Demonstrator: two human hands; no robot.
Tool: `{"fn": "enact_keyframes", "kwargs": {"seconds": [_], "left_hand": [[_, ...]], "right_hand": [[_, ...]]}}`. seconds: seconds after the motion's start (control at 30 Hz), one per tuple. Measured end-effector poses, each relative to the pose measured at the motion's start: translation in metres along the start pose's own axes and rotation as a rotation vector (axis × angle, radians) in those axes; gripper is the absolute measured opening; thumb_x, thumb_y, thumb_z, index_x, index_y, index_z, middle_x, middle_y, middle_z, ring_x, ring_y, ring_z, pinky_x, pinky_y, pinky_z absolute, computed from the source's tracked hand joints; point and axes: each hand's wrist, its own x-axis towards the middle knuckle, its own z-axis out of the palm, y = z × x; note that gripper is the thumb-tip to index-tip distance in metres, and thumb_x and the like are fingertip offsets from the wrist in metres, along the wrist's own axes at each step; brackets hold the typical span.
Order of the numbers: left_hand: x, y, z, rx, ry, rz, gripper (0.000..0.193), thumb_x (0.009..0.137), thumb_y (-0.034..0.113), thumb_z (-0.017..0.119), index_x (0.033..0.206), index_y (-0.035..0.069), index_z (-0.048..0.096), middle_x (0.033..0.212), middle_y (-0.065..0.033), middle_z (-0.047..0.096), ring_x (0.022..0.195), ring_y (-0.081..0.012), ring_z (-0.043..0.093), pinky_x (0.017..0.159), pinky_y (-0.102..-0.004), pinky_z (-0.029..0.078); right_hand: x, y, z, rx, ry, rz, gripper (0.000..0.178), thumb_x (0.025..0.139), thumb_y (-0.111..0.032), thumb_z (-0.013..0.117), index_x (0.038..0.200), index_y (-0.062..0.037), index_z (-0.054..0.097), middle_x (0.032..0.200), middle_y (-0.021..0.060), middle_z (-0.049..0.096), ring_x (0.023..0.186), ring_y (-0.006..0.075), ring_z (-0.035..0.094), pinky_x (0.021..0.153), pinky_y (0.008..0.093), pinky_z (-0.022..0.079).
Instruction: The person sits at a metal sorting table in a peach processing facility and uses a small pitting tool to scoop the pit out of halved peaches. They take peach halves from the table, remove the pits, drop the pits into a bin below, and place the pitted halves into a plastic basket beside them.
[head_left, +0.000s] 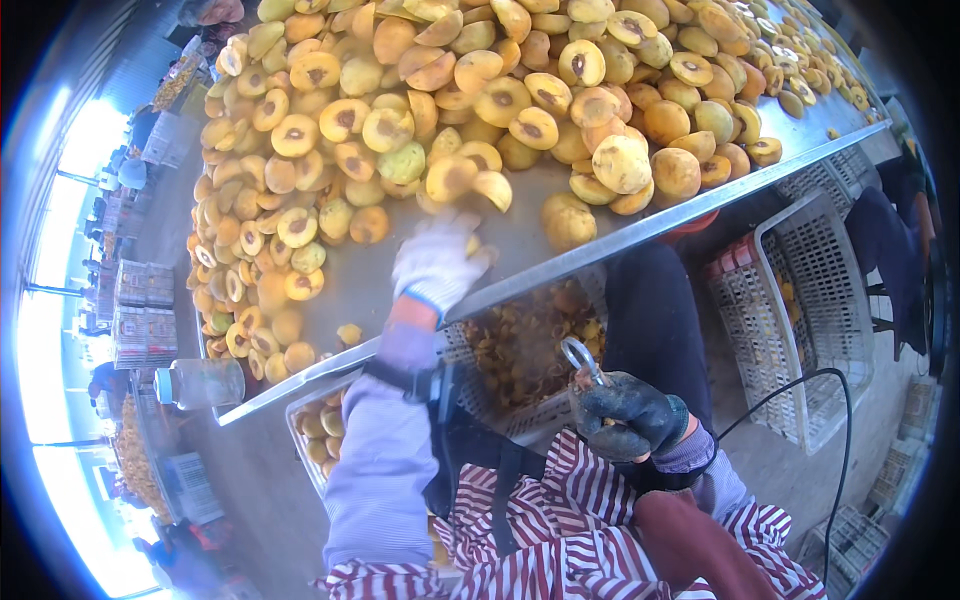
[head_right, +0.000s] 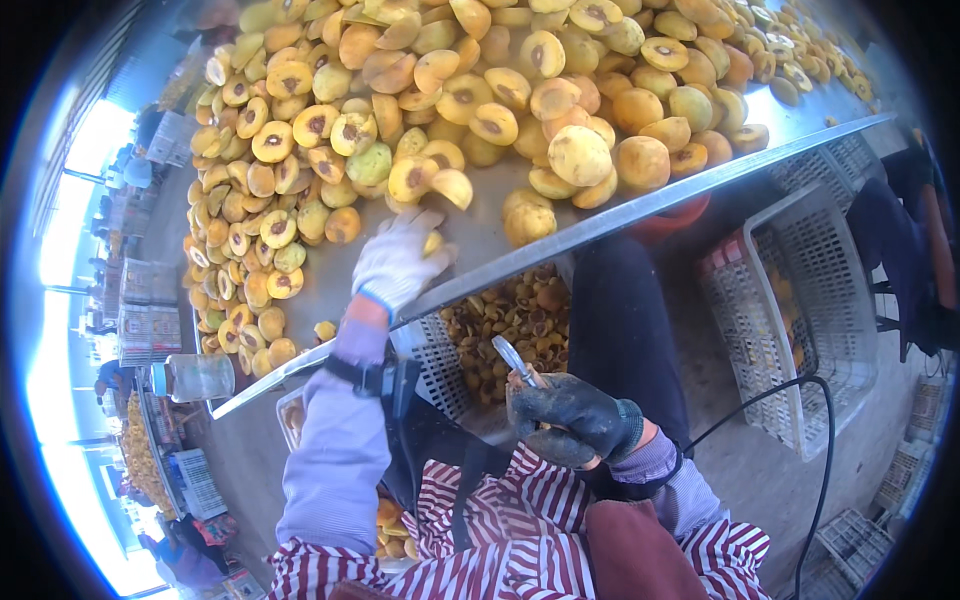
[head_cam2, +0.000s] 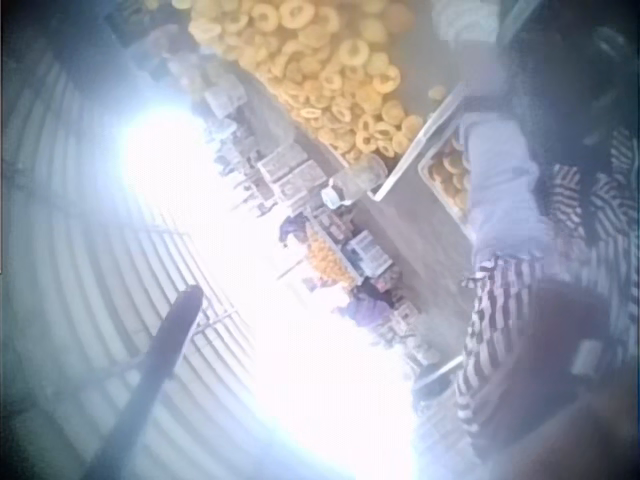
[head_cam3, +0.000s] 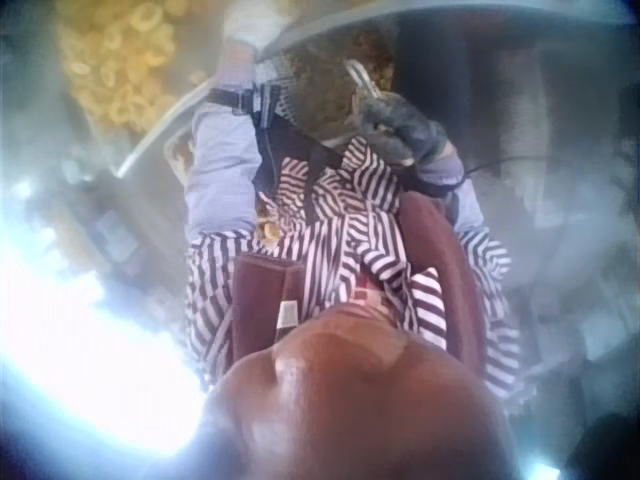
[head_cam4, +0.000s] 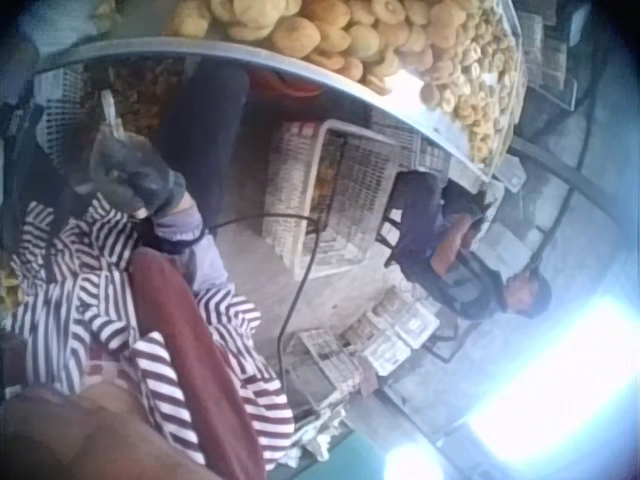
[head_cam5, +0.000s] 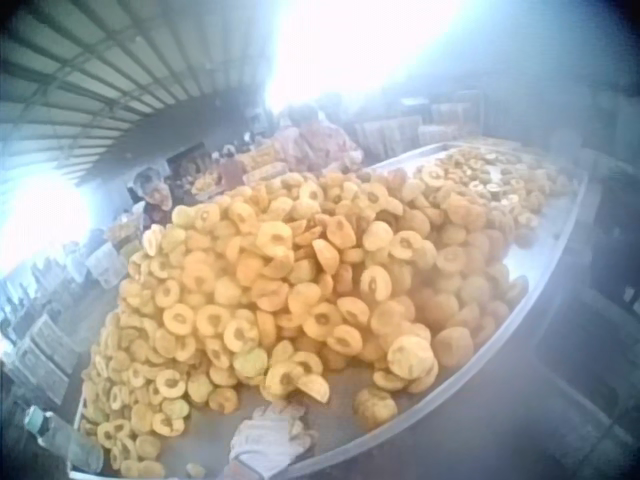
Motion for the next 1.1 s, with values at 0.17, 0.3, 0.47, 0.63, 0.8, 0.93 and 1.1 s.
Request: {"fn": "enact_keyframes", "kwargs": {"seconds": [0.17, 0.3, 0.47, 0.63, 0.8, 0.93, 1.1], "left_hand": [[-0.049, -0.052, 0.013, -0.388, 0.34, -0.314, 0.051, 0.08, 0.042, 0.068, 0.119, 0.009, 0.062, 0.11, -0.0124, 0.065, 0.099, -0.0267, 0.063, 0.083, -0.0382, 0.052], [-0.081, -0.052, 0.01, -1.723, 0.414, -0.202, 0.044, 0.099, 0.033, 0.049, 0.129, 0.0, 0.05, 0.121, -0.0156, 0.059, 0.107, -0.0287, 0.06, 0.09, -0.045, 0.053], [-0.12, 0.027, -0.003, -2.152, 0.265, -0.107, 0.078, 0.096, 0.06, 0.038, 0.136, -0.006, 0.042, 0.135, -0.0224, 0.05, 0.123, -0.0371, 0.052, 0.091, -0.0516, 0.052], [-0.146, 0.062, 0.001, -1.976, 0.337, -0.108, 0.082, 0.095, 0.062, 0.04, 0.138, -0.007, 0.038, 0.139, -0.0228, 0.046, 0.125, -0.037, 0.05, 0.096, -0.0492, 0.05], [-0.166, 0.063, 0.012, -1.772, 0.182, -0.067, 0.077, 0.094, 0.054, 0.051, 0.139, -0.007, 0.036, 0.132, -0.0223, 0.053, 0.119, -0.0335, 0.055, 0.102, -0.043, 0.046], [-0.172, 0.073, 0.004, -1.949, 0.392, -0.157, 0.07, 0.094, 0.05, 0.054, 0.138, -0.002, 0.04, 0.127, -0.0217, 0.056, 0.116, -0.0319, 0.058, 0.096, -0.0409, 0.05], [-0.177, 0.081, 0.0, -2.015, 0.523, -0.157, 0.066, 0.097, 0.056, 0.042, 0.134, 0.002, 0.045, 0.134, -0.0194, 0.051, 0.121, -0.0347, 0.053, 0.084, -0.0489, 0.056]], "right_hand": [[0.017, 0.007, 0.012, -0.192, 0.048, 0.025, 0.028, 0.101, -0.027, 0.05, 0.09, -0.0007, 0.053, 0.056, 0.0012, 0.048, 0.042, 0.0058, 0.043, 0.039, 0.0211, 0.033], [0.021, 0.008, 0.012, -0.15, -0.055, 0.134, 0.026, 0.099, -0.029, 0.053, 0.097, -0.0033, 0.054, 0.073, 0.0019, 0.056, 0.065, 0.0059, 0.057, 0.051, 0.0194, 0.046], [0.03, 0.025, 0.026, 0.075, -0.009, -0.042, 0.022, 0.1, -0.021, 0.052, 0.112, -0.0036, 0.055, 0.085, 0.0027, 0.062, 0.068, 0.007, 0.062, 0.049, 0.0185, 0.049], [0.04, 0.038, 0.044, -0.299, 0.208, -0.114, 0.017, 0.098, -0.015, 0.057, 0.111, -0.0054, 0.059, 0.083, -0.0035, 0.059, 0.069, 0.0017, 0.056, 0.055, 0.0169, 0.045], [0.034, 0.039, 0.055, -0.443, 0.337, -0.25, 0.016, 0.098, -0.019, 0.058, 0.106, -0.0059, 0.06, 0.069, -0.007, 0.054, 0.057, 0.0008, 0.049, 0.051, 0.0182, 0.04], [0.031, 0.033, 0.059, -0.542, 0.251, -0.228, 0.018, 0.098, -0.02, 0.058, 0.107, -0.0051, 0.062, 0.069, -0.0056, 0.056, 0.059, 0.0024, 0.05, 0.053, 0.0209, 0.042], [0.034, 0.044, 0.06, -0.761, 0.265, -0.307, 0.02, 0.097, -0.023, 0.059, 0.102, -0.004, 0.061, 0.071, -0.0003, 0.061, 0.064, 0.0069, 0.054, 0.06, 0.0265, 0.047]]}}
